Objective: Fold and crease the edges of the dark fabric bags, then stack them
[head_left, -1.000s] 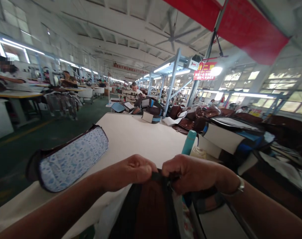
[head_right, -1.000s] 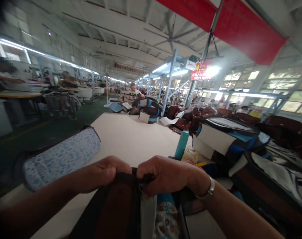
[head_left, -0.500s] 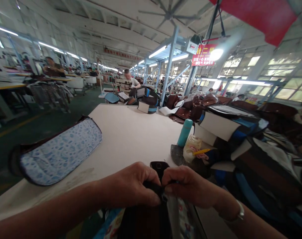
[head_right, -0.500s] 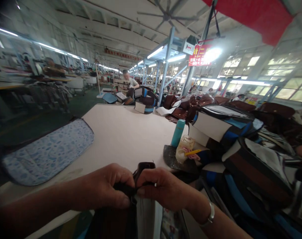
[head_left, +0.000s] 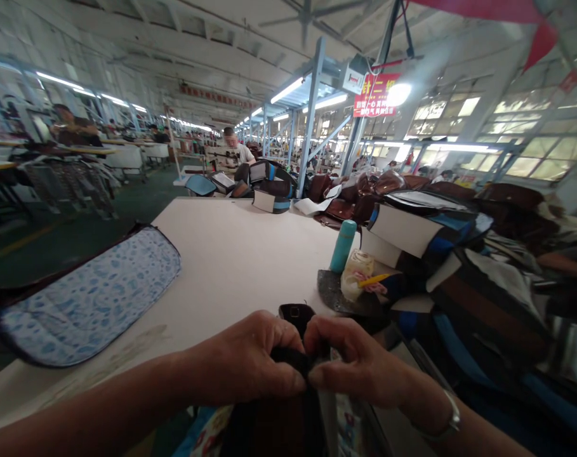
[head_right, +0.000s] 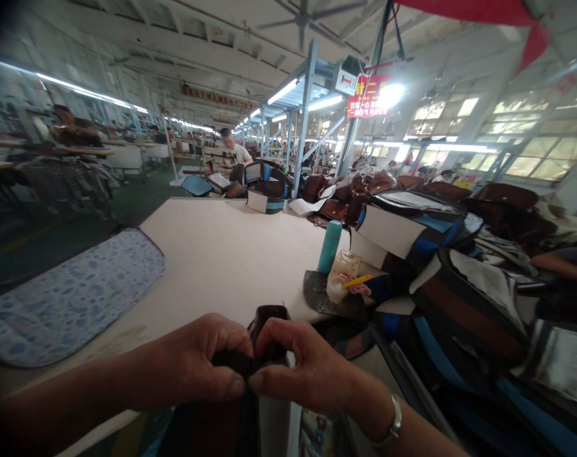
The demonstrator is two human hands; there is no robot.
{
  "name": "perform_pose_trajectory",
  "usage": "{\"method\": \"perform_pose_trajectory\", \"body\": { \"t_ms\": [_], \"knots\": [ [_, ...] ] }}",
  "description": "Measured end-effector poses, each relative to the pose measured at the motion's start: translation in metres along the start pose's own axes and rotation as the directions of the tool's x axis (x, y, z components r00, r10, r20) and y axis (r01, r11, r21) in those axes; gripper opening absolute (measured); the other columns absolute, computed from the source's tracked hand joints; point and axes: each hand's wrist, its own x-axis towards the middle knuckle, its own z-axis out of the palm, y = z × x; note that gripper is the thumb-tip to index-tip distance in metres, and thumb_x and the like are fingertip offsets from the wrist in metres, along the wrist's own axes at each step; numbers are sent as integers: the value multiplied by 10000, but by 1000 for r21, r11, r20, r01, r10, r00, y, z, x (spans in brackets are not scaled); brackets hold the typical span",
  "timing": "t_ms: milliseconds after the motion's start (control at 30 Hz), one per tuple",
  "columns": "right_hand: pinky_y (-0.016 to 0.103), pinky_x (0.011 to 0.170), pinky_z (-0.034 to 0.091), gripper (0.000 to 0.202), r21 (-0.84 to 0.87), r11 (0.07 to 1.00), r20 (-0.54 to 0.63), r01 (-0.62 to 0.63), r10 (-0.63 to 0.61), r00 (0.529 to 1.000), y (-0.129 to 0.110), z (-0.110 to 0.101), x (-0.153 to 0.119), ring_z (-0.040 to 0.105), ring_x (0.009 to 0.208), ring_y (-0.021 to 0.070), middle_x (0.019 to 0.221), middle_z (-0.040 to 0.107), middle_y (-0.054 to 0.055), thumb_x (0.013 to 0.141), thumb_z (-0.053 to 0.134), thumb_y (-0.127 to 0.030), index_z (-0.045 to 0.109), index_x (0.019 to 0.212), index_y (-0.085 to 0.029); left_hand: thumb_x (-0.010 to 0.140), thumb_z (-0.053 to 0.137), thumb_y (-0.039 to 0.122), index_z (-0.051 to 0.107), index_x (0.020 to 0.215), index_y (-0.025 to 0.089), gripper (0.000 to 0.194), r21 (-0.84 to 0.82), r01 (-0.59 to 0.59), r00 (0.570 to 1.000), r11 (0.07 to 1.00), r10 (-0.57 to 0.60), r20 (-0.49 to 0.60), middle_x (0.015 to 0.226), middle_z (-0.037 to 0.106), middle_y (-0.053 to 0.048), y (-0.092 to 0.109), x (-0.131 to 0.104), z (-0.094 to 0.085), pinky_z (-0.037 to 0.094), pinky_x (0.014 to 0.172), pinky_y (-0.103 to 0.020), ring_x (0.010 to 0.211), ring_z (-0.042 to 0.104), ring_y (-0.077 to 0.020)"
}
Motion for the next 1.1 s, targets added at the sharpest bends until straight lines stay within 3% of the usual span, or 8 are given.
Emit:
{"method": "perform_pose_trajectory", "body": {
  "t_ms": [133,333,833,1100],
  "knots": [
    [232,621,339,109,46,999,-41,-1,3,999,4,-1,-3,431,698,122,750,521,-12,779,662,-219,590,805,-140,742,645,271,596,762,149,133,21,13,1000,1000,-13,1,611,411,54,2,4,2,240,478,-228,550,333,-82],
    [243,650,346,213,81,995,-28,-50,52,998,-2,-2,-4,448,735,138,776,536,-5,754,690,-321,613,842,-143,729,676,320,650,812,146,195,88,11,1000,996,-9,-19,628,451,50,4,9,2,269,493,-225,566,356,-87],
    [247,643,338,183,115,993,-92,-18,28,995,2,-1,-8,439,717,130,753,527,-11,731,730,-249,599,789,-135,739,627,294,570,723,149,157,32,35,997,999,-37,61,599,399,46,11,16,0,213,478,-244,552,319,-87],
    [255,648,343,197,140,990,-105,-20,35,994,6,-1,-11,426,712,132,754,522,-4,734,721,-259,595,807,-126,759,550,233,609,755,151,101,103,6,998,995,-13,68,611,410,42,9,20,-1,219,483,-249,553,321,-91]
  ]
}}
